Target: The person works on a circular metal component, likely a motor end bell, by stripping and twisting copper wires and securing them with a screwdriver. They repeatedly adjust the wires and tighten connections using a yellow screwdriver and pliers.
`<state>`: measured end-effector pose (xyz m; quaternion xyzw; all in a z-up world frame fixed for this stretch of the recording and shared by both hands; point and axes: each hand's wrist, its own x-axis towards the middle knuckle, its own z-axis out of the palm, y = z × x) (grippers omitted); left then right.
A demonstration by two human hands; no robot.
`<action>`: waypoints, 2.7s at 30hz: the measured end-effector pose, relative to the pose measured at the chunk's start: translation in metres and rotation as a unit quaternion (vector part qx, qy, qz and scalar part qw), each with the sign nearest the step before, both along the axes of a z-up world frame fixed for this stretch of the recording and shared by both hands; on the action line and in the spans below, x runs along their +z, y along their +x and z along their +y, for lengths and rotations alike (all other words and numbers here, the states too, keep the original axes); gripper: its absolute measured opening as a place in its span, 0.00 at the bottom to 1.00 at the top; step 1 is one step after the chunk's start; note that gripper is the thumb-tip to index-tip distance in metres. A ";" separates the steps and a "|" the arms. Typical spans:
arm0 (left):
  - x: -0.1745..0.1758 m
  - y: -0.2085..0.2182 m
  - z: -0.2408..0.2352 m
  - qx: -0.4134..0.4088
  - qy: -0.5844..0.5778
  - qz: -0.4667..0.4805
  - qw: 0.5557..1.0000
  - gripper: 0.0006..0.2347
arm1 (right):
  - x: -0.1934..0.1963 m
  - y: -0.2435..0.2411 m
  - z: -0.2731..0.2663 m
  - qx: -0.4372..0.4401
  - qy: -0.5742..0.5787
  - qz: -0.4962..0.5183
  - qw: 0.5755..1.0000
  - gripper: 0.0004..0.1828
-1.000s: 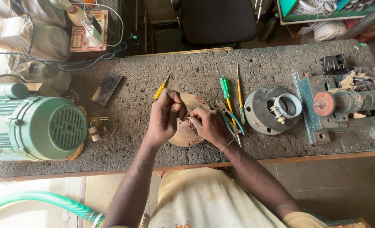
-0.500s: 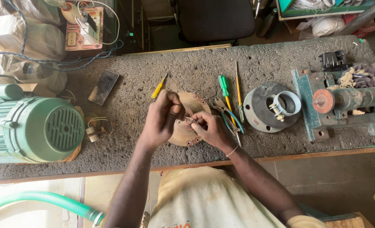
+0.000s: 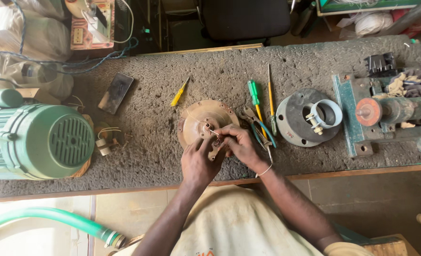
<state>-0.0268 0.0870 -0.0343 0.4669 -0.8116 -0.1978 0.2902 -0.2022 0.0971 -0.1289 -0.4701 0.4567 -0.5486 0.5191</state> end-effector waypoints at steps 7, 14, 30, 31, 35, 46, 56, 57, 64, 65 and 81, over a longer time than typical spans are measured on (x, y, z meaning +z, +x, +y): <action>-0.011 -0.006 -0.008 0.037 0.016 -0.046 0.998 0.11 | 0.039 -0.018 -0.022 0.008 -0.206 0.285 0.936 0.08; -0.014 -0.001 -0.010 0.046 0.006 -0.034 0.998 0.06 | 0.055 -0.011 -0.021 -0.006 -0.204 0.324 0.924 0.08; -0.018 -0.004 -0.009 0.070 0.097 0.019 0.993 0.06 | 0.056 -0.007 -0.013 -0.037 -0.222 0.471 0.853 0.10; -0.018 -0.005 -0.009 0.071 0.089 0.022 0.993 0.06 | 0.057 -0.007 -0.011 -0.044 -0.219 0.481 0.848 0.10; -0.016 -0.008 -0.009 0.078 0.094 0.045 0.991 0.06 | 0.056 -0.008 -0.001 -0.067 -0.153 0.480 0.861 0.12; -0.016 -0.005 -0.012 0.079 0.141 0.070 0.984 0.06 | 0.033 -0.059 0.016 -0.056 0.091 0.689 0.717 0.30; -0.035 -0.009 -0.010 0.082 0.146 0.156 0.973 0.06 | 0.024 -0.087 0.030 -0.045 0.102 0.029 0.993 0.04; -0.036 -0.011 -0.008 0.085 0.149 0.166 0.971 0.06 | 0.024 -0.079 0.044 -0.020 0.062 -0.058 0.996 0.06; -0.034 -0.018 -0.005 0.098 0.133 0.203 0.965 0.06 | 0.027 -0.031 0.079 0.077 0.210 -0.104 0.969 0.21; -0.033 -0.018 -0.004 0.105 0.148 0.197 0.963 0.06 | 0.030 -0.029 0.077 0.083 0.216 -0.098 0.968 0.25; -0.034 -0.017 -0.005 0.086 0.135 0.197 0.967 0.06 | 0.043 -0.016 0.066 0.102 0.249 -0.042 0.962 0.26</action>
